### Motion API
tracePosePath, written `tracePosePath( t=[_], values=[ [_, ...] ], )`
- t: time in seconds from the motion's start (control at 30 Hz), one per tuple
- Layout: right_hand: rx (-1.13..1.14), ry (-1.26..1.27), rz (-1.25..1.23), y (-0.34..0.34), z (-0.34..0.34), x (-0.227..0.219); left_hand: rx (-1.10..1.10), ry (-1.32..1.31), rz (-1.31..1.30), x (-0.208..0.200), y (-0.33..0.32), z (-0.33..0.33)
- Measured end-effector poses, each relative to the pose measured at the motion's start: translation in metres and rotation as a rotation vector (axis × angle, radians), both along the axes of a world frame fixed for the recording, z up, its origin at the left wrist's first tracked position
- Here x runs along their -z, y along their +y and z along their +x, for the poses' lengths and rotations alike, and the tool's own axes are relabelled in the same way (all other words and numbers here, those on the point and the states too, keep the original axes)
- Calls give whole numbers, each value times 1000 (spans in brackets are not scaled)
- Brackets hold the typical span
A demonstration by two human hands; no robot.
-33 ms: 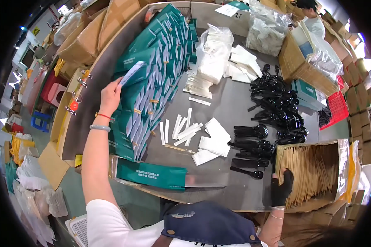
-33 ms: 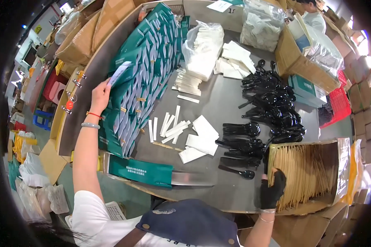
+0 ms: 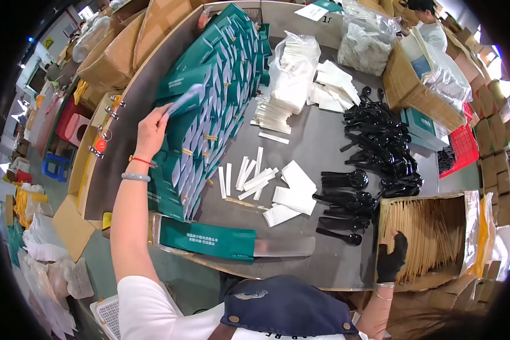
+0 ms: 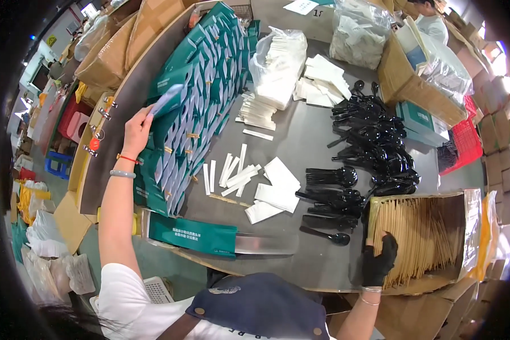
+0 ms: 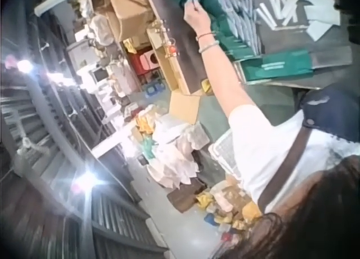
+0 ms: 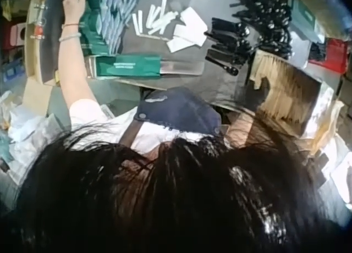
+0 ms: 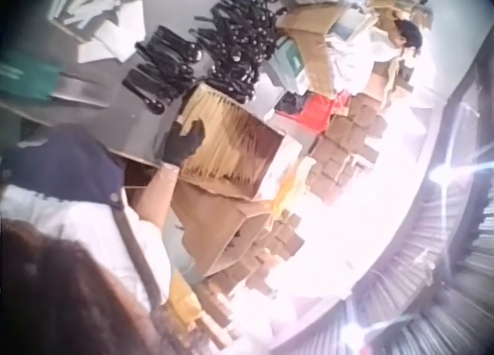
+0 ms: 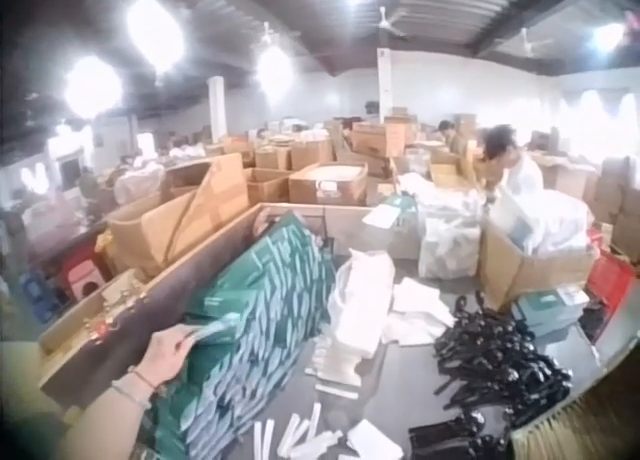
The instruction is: Packaging sets of disposable cutlery (spoons and chopsticks) and napkins into plastic sleeves.
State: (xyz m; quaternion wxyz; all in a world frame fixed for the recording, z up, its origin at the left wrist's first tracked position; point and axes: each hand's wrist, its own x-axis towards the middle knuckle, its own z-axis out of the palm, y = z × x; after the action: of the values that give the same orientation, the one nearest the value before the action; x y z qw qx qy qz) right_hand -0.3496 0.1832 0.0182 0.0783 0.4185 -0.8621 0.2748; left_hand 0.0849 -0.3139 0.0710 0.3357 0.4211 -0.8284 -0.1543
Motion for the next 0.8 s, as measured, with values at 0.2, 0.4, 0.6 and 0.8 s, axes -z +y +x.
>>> tracePosePath(
  t=[0.2, 0.4, 0.6, 0.8],
  values=[
    [184, -32, -4, 36, -64, 13, 23, -371, 18, 9, 14, 42],
    [579, -32, 384, 135, -124, 34, 81, -53, -131, -8, 132, -60],
    [448, -21, 506, 97, -120, 33, 153, -231, 193, 115, 182, -80],
    [589, -31, 374, 83, -104, 25, 79, -231, 354, 126, 174, -90]
  ],
)
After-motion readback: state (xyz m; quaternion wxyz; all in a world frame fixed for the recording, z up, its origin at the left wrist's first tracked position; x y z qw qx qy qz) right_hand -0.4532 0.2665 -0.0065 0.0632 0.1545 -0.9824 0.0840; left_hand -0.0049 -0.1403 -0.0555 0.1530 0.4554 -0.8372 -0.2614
